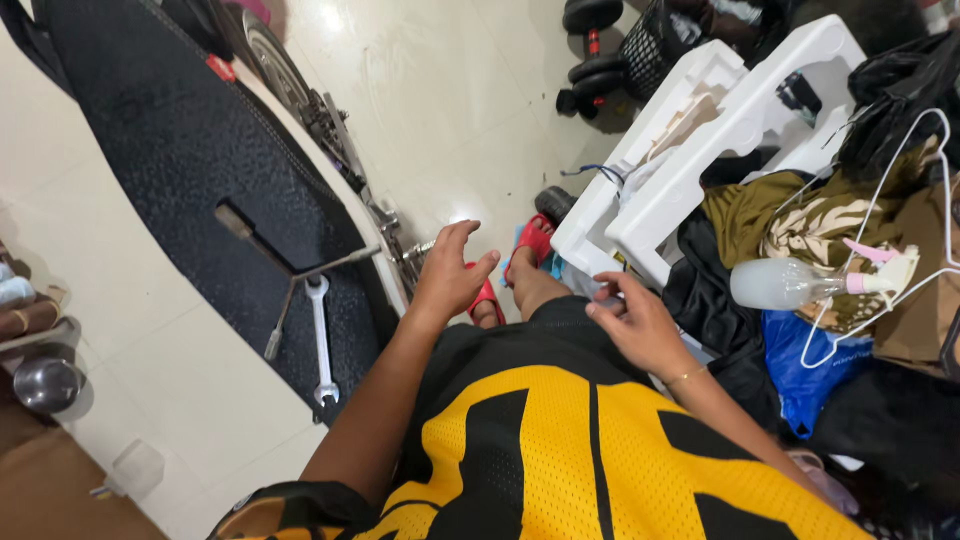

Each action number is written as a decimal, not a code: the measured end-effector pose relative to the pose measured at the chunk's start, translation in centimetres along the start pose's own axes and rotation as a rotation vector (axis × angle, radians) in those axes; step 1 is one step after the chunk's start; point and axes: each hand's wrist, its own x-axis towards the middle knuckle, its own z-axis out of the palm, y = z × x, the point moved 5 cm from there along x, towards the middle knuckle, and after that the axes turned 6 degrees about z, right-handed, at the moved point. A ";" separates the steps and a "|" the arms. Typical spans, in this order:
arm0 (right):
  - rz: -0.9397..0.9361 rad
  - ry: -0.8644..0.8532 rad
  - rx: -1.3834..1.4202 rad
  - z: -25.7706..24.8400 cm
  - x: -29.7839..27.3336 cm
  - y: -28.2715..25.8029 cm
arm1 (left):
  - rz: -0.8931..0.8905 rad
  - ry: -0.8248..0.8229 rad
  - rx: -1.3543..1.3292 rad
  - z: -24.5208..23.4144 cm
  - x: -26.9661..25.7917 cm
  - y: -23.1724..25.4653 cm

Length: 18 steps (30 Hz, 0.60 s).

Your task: The person removes the motorcycle seat using a wrench and keys, then works on the internal components under the seat. They place a small plastic bag inside the compartment, replace the seat, and insert the key into the ignition.

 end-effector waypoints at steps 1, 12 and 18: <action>0.001 0.003 -0.005 -0.1 0.1 0.0 | 0.015 0.004 0.015 -0.1 0.4 0.2; -0.055 -0.025 -0.062 0.9 1.2 -3.0 | 0.013 -0.049 0.050 -0.1 1.6 1.7; 0.009 -0.072 -0.020 1.9 1.7 -4.0 | -0.008 -0.063 0.049 -0.9 1.0 1.5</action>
